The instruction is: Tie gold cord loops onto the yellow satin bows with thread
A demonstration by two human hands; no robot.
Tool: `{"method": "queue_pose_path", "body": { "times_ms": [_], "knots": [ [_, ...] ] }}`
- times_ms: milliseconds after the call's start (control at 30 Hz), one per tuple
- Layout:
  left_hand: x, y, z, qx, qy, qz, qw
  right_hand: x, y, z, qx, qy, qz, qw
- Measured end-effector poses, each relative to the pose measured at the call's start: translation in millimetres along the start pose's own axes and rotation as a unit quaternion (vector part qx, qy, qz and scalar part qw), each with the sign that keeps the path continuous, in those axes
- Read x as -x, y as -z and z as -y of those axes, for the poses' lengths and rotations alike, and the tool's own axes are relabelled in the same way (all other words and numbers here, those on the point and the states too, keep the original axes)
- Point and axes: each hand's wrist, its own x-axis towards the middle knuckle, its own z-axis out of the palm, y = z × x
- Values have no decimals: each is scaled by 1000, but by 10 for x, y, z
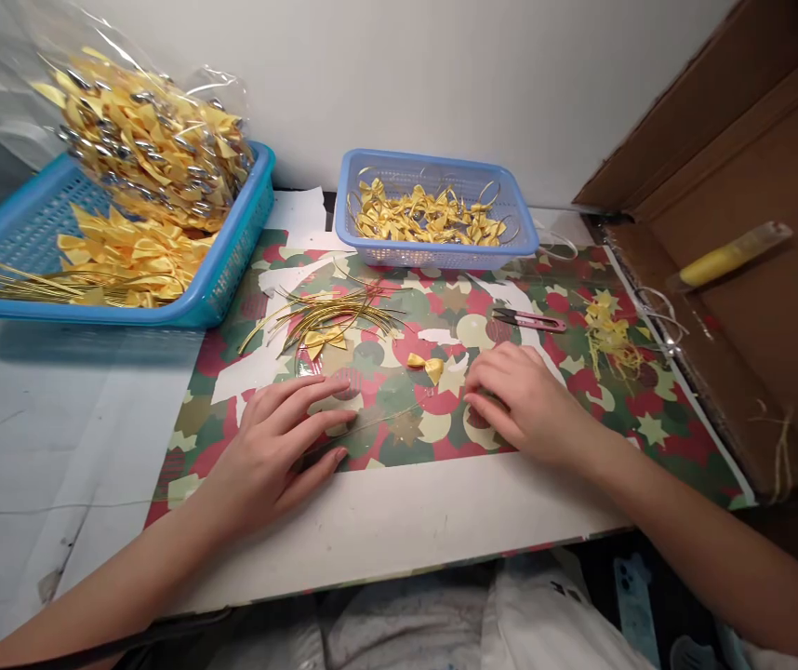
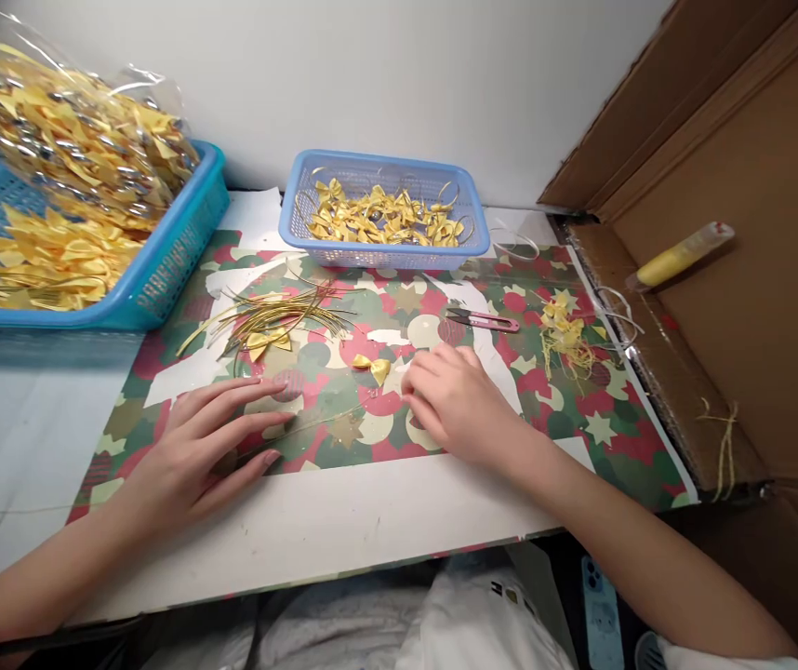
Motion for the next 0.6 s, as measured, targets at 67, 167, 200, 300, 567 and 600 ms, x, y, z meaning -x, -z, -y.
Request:
{"method": "queue_pose_path", "body": {
  "times_ms": [67,167,200,300,567,600],
  "knots": [
    [4,-2,5,6,7,3,1000,30,11,-8,22,-5,46,999],
    [2,1,6,14,15,-2,1000,28,18,10,19,-17,69,997],
    [0,3,4,15,18,-2,1000,5,5,31,11,-19,63,998],
    [0,11,1,13,18,-2,1000,-113,-86,126,-10,-7,44,999],
    [-7,-6,8,13,21,-2,1000,-307,-264,216,-14,3,47,999],
    [-8,-8,9,15,22,-1,1000,-314,-264,216,-15,4,47,999]
  ]
}}
